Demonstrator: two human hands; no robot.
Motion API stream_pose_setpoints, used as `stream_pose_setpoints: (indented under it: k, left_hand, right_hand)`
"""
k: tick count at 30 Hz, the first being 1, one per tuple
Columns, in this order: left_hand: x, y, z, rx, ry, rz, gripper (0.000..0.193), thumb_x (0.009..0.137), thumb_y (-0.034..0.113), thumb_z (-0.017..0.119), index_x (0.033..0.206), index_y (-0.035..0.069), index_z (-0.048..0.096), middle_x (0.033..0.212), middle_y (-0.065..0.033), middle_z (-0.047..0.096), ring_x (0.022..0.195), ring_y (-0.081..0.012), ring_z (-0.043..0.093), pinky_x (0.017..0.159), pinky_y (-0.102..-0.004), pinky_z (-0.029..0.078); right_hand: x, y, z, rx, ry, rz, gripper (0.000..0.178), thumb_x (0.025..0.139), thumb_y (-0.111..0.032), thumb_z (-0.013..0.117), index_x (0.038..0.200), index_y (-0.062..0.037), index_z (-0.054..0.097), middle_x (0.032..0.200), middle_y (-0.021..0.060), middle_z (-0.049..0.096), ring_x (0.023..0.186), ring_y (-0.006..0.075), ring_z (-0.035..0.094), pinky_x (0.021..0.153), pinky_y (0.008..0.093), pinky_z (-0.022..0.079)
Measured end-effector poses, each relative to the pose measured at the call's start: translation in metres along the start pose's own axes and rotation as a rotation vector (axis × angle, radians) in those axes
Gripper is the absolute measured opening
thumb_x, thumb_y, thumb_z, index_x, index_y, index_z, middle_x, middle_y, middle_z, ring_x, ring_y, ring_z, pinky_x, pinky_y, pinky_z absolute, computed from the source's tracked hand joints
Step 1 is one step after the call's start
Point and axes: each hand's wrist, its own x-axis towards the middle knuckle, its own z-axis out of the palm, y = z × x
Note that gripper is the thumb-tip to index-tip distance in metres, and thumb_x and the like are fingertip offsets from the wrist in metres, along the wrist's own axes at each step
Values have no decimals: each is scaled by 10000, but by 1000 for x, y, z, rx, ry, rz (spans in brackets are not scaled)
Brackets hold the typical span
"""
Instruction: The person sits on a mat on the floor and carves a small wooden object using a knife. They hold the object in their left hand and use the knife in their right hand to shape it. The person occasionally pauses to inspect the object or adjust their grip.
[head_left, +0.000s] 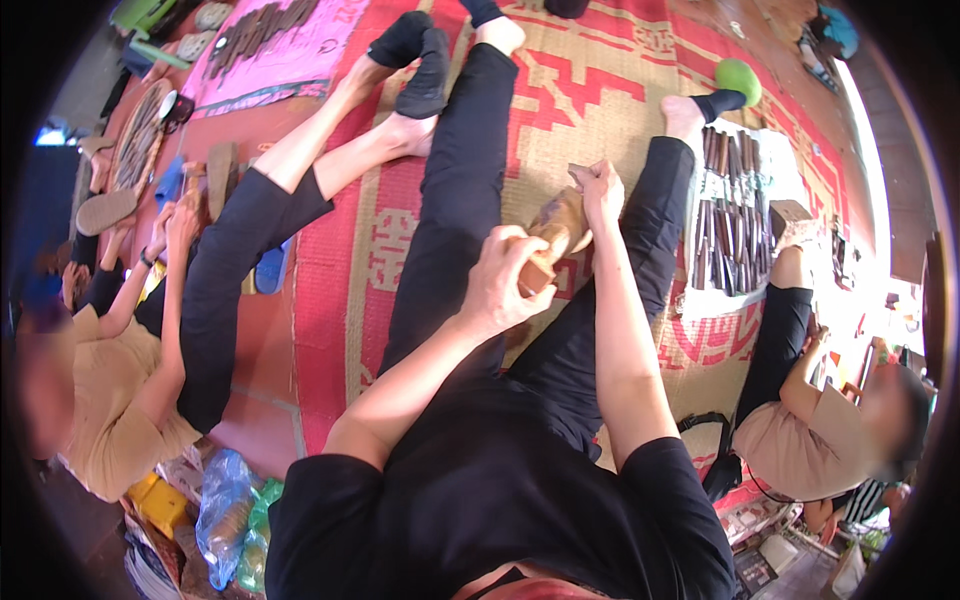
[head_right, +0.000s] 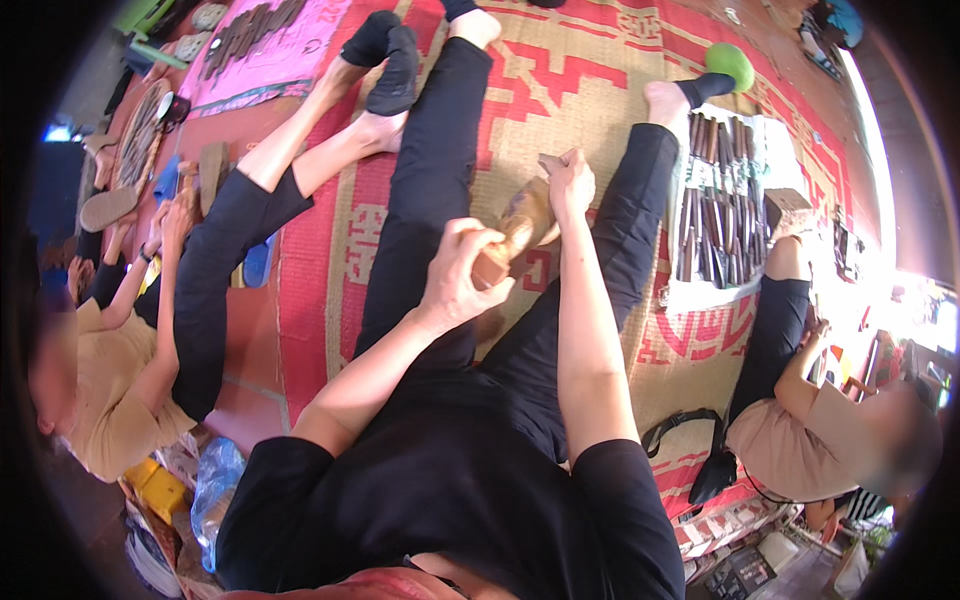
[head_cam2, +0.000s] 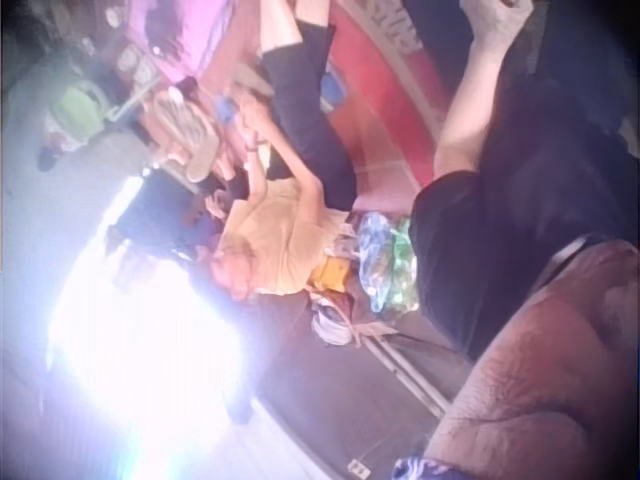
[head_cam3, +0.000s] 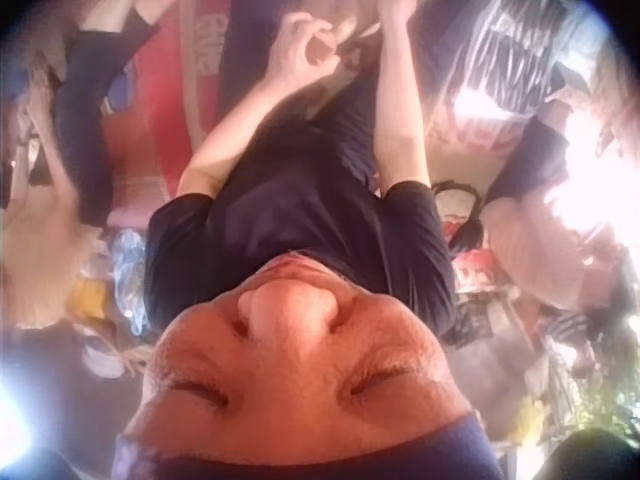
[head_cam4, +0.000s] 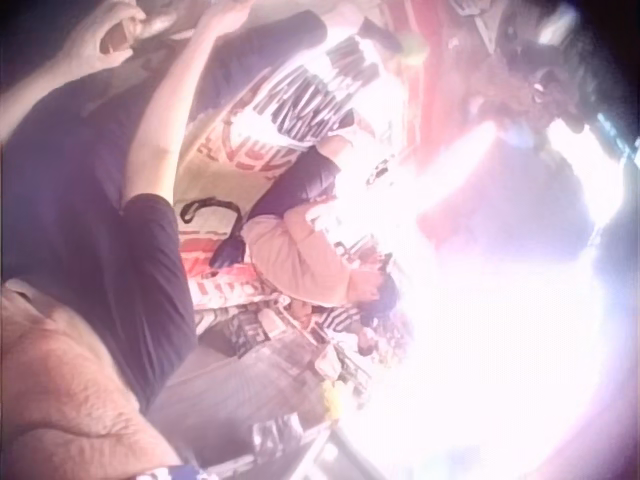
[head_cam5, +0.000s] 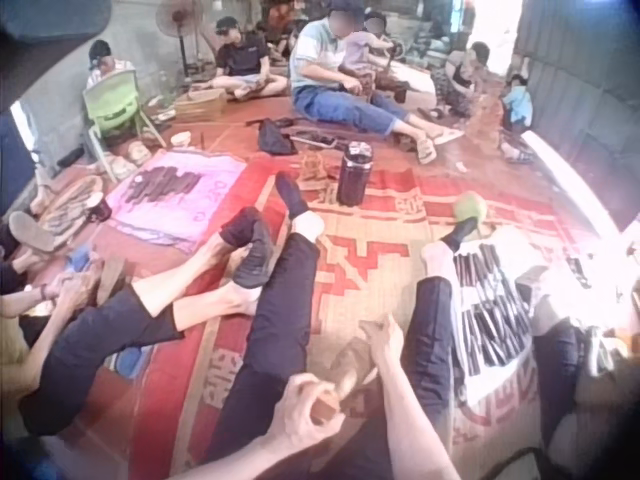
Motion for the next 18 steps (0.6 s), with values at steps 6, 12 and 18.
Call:
stream_pose_setpoints:
  k: [6, 12, 18]
  left_hand:
    - [-5, -6, -3, -30, 4, -53, 630, 640, 106, 853, 1195, 76, 556, 1153, -164, 503, 994, -330, 616, 836, -407, 552]
    - [0, 2, 1, 34, -43, 13, 621, 638, 112, 853, 1186, 94, 562, 1141, -150, 501, 989, -332, 616, 836, -412, 555]
    - [-11, -2, 1, 30, -32, -18, 645, 623, 115, 871, 1189, 103, 560, 1140, -134, 505, 989, -318, 622, 807, -406, 568]
  right_hand:
    - [-56, -13, 8, 282, -22, -180, 301, 820, -283, 799, 898, -37, 647, 814, 171, 707, 782, 327, 696, 745, 417, 519]
    - [-20, -27, 3, -76, 42, -63, 290, 816, -285, 787, 862, -44, 631, 757, 173, 694, 739, 325, 695, 718, 421, 518]
    - [-48, -31, -12, 257, -15, -150, 297, 807, -272, 802, 810, -30, 630, 768, 145, 705, 751, 300, 695, 718, 409, 510]
